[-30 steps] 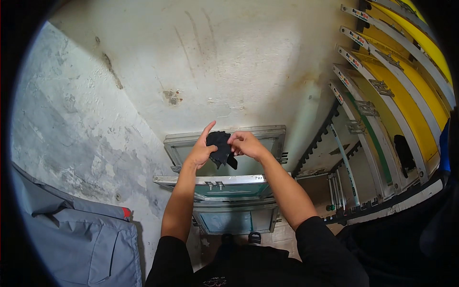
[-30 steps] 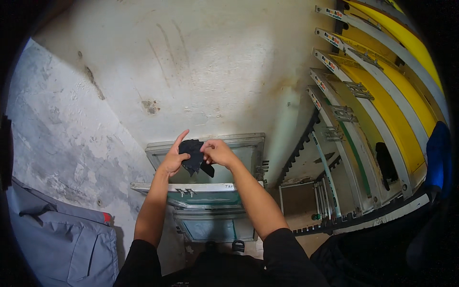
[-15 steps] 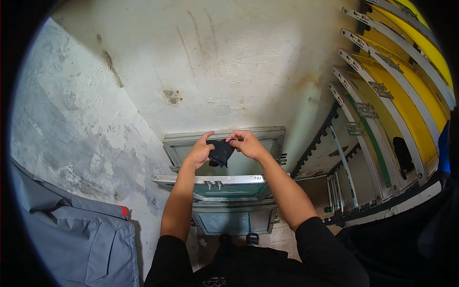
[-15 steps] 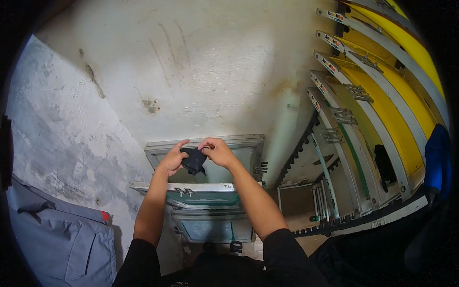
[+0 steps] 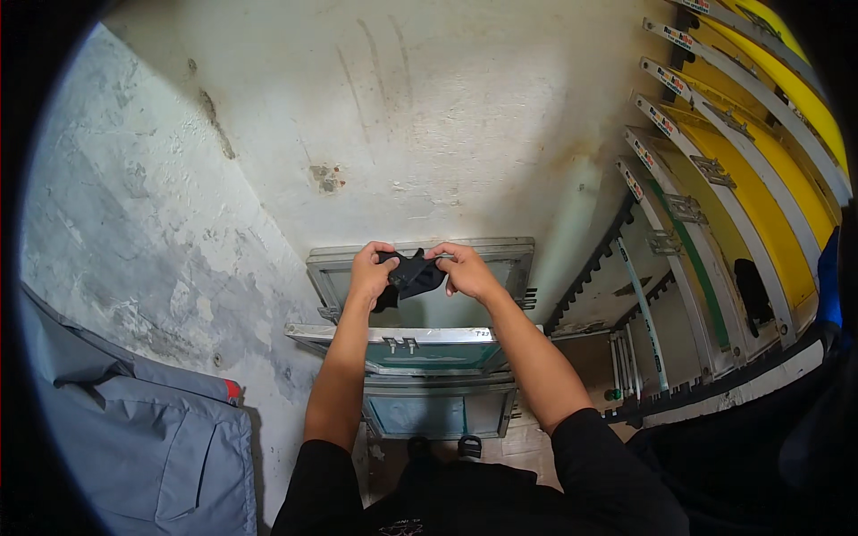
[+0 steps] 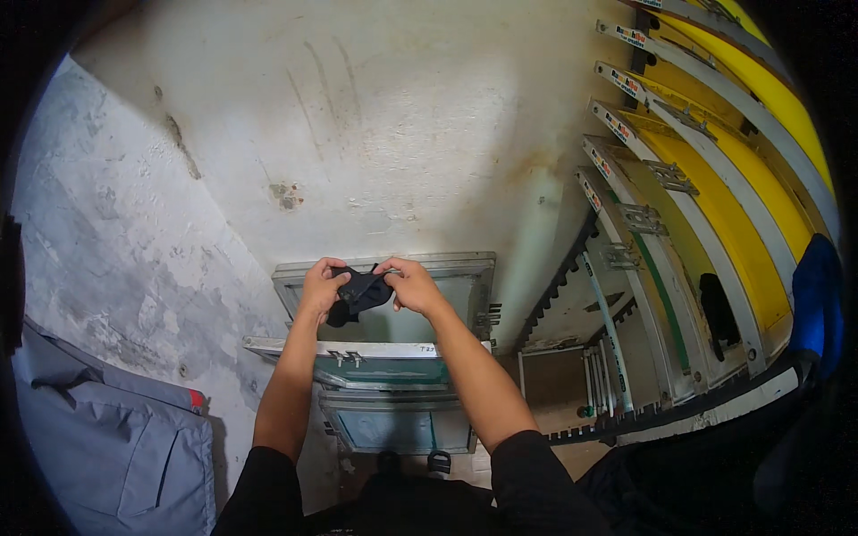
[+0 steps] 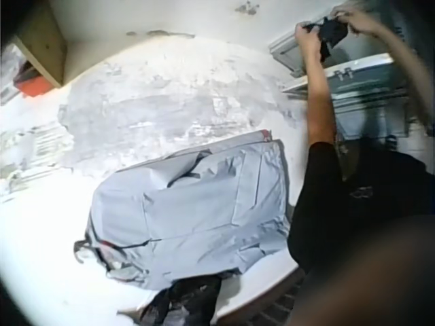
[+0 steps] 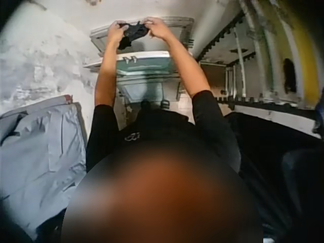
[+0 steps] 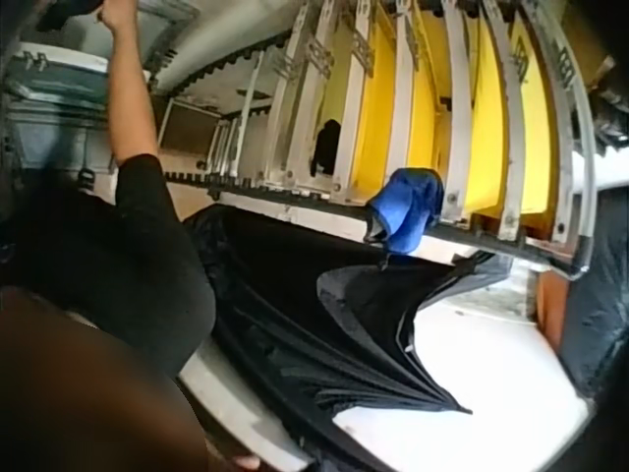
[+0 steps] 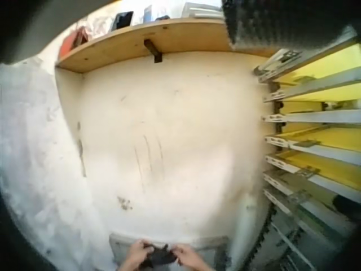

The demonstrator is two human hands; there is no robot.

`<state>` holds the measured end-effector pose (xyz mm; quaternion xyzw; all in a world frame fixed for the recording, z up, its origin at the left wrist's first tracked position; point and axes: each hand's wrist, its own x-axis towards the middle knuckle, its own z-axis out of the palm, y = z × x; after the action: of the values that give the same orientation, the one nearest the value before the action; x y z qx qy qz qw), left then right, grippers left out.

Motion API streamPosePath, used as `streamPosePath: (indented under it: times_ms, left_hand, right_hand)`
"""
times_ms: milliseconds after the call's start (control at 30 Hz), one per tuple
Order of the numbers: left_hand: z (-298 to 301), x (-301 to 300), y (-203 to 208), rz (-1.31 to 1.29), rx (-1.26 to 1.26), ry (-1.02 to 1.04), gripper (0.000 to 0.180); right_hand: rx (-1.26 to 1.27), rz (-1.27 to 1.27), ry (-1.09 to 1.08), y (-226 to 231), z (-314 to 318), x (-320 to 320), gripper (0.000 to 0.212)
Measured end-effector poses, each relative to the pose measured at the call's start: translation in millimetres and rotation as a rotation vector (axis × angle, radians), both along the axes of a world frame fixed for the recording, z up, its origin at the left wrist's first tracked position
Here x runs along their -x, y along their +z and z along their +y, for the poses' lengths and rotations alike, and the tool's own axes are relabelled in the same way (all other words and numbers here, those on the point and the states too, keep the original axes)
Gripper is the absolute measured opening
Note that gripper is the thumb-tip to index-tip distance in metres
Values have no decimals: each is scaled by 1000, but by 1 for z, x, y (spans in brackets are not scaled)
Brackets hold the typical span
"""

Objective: Apply black adhesive tape to the frame of a silk screen to seal the edges.

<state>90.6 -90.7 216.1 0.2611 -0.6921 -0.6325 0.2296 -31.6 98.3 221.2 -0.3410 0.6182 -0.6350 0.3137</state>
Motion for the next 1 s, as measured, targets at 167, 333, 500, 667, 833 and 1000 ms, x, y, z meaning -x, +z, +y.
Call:
streamPosePath:
  times_ms: [167,333,500,667,833,1000]
  left_hand:
    - [-8,0,-6,-65,45,17,16]
    - [-17,3,-18,-16,80,112,18]
    - [-11,1,-19,-55,191,176,23]
    - [-5,-2,-2,61,-14,-60,26]
    - [-3,-4,3,43,-93,-241,40]
    - [16,-7,-3,140,55,-387,51]
  right_hand:
    - [20,-60,104,7,3,0,27]
    - [88,-321,187,9,5,2,31]
    - [114,50,151,-2,-2,-1,37]
    - [255,66,-32,-9,-5,6,14]
    - [293,9,-128,-11,-4,8,8]
    - [225,149,-257,-14,-5,9,19]
